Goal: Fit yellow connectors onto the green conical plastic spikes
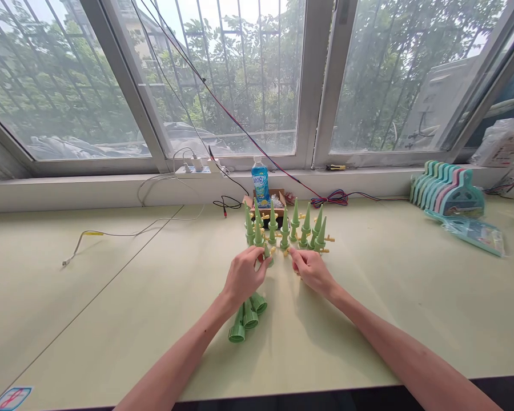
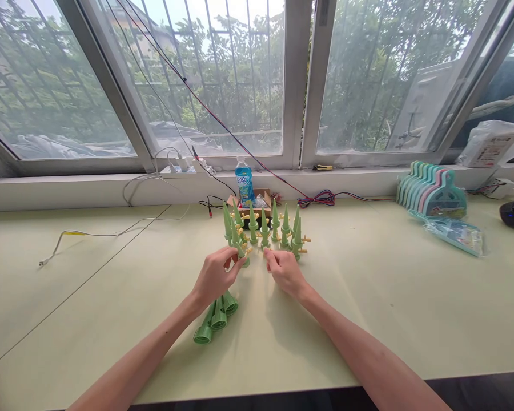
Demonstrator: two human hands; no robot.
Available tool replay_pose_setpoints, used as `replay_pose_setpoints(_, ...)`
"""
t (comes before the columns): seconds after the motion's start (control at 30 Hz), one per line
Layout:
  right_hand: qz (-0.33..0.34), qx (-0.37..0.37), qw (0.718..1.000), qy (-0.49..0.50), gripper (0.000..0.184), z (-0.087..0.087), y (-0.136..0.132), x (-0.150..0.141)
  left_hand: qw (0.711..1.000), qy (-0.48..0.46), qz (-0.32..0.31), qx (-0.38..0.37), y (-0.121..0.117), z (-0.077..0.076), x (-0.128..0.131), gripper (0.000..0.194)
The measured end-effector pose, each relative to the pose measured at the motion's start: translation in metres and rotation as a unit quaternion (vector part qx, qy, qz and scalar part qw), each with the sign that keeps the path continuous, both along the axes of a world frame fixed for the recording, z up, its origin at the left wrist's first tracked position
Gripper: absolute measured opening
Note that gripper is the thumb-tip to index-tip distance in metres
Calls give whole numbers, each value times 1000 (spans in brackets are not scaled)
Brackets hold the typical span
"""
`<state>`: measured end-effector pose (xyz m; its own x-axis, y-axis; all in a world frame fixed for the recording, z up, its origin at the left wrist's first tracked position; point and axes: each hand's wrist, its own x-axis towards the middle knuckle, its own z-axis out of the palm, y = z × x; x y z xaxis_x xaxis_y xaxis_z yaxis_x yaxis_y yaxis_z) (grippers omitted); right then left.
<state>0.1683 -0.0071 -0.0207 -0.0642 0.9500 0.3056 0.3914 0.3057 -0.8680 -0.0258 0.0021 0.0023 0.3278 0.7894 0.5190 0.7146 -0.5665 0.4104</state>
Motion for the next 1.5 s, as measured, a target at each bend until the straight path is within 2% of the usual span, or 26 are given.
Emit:
replay_pose_setpoints(0.3,13,12,1000,-19,55,-1,-1,1,995,64,48,-64,5,-1,-4,20)
replay_pose_setpoints(0.67,15,30,999,-35,55,-2,0,1,990,87,67,-86,5,2,-7,20)
replay_pose_setpoints(0.8,22,50,997,-48,53,-2,0,0,988,93,75,-97,4,9,-13,25)
replay_pose_setpoints(0.97,36,67,995,-58,53,-2,0,-1,980,113,96,-131,8,25,-33,25)
replay_pose_setpoints(1.1,27,76,995,-64,49,-3,-1,0,964,151,111,-187,10,34,-46,23)
replay_pose_setpoints(1.27,-10,82,995,-64,36,-3,-1,3,938,191,121,-263,9,29,-47,11)
replay_pose_setpoints(1.5,-28,103,991,-84,22,-6,0,3,940,187,122,-256,8,20,-40,12)
